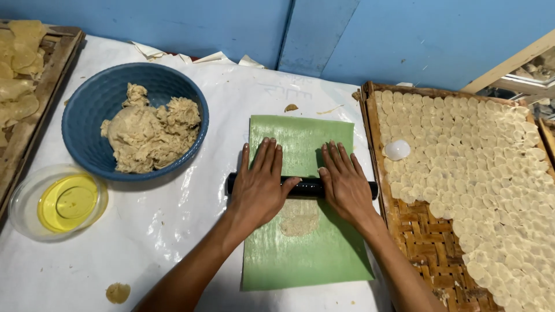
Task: Flattening small balls of dough into thin discs using a rolling pin on a plastic sheet.
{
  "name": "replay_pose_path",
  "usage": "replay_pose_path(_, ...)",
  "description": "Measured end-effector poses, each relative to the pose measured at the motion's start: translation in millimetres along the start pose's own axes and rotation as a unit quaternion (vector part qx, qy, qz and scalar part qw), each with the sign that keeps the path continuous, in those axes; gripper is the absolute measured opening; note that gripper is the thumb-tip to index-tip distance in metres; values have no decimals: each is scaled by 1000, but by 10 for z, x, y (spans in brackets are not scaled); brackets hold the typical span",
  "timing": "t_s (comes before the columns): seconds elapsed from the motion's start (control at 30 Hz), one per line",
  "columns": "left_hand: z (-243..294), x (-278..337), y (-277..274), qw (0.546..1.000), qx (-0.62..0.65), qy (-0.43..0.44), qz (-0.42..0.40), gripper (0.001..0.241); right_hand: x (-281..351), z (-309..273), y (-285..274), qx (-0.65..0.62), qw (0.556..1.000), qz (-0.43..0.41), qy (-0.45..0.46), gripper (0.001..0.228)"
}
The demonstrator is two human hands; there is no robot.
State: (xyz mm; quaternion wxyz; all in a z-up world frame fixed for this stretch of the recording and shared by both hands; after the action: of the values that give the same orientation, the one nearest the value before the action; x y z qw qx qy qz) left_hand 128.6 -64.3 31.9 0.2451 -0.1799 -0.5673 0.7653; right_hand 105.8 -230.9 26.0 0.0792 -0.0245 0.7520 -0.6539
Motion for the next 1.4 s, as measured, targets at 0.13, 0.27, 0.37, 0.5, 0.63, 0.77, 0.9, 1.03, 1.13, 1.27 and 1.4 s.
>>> replay_pose_path(0.13, -2, -12, -30, 999, 12, 4, 53, 83, 126, -49, 22, 20, 998, 45, -46, 62)
replay_pose_path(0.27, 241, 533, 11, 996, -31, 30, 81, 81, 558, -254, -81, 19, 998, 35, -57, 63)
replay_pose_path(0.37, 264, 615, -55, 991, 29, 20, 127, 79, 527, -226, -32, -1, 998, 0, -67, 65)
replay_pose_path(0.5, 30, 136, -185, 992, 1, -9, 126, 76, -15, -79, 43, 19, 997, 2, -79, 65)
replay_pose_path(0.63, -238, -334, -173, 993, -26, -31, 109, 75, -505, 91, 50, -54, 997, -35, -51, 63)
replay_pose_path(0.77, -119, -167, -197, 993, -21, -12, 115, 76, -314, 22, -31, -85, 996, -31, -23, 63)
replay_pose_path(0.9, 113, 270, -157, 993, 4, -5, 119, 80, 148, -142, -29, 13, 998, 18, -51, 69)
replay_pose_path(1.03, 114, 357, -100, 993, 23, -5, 113, 82, 156, -126, 37, 9, 998, -6, -61, 70)
replay_pose_path(1.13, -105, -108, -189, 994, -45, -29, 92, 79, -294, 40, 126, 33, 998, 0, -61, 65)
replay_pose_path(1.27, -438, -624, -141, 997, -34, -46, 60, 80, -758, 118, 44, -58, 996, -24, -57, 61)
replay_pose_path(1.4, -561, -828, -213, 996, -3, -56, 67, 79, -1009, 235, -26, -103, 995, -5, -13, 62)
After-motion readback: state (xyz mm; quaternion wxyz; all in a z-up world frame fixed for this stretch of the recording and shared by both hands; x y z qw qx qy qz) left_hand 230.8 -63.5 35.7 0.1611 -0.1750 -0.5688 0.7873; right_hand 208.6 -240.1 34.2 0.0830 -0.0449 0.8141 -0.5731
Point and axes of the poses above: each hand's wrist, its own x-axis away from the middle knuckle, its own y-axis out of the palm, z = x × y, the point moved 9 cm from there along -x, towards the middle knuckle, and after that the axes turned 3 degrees about -z, right-handed, at the moved point
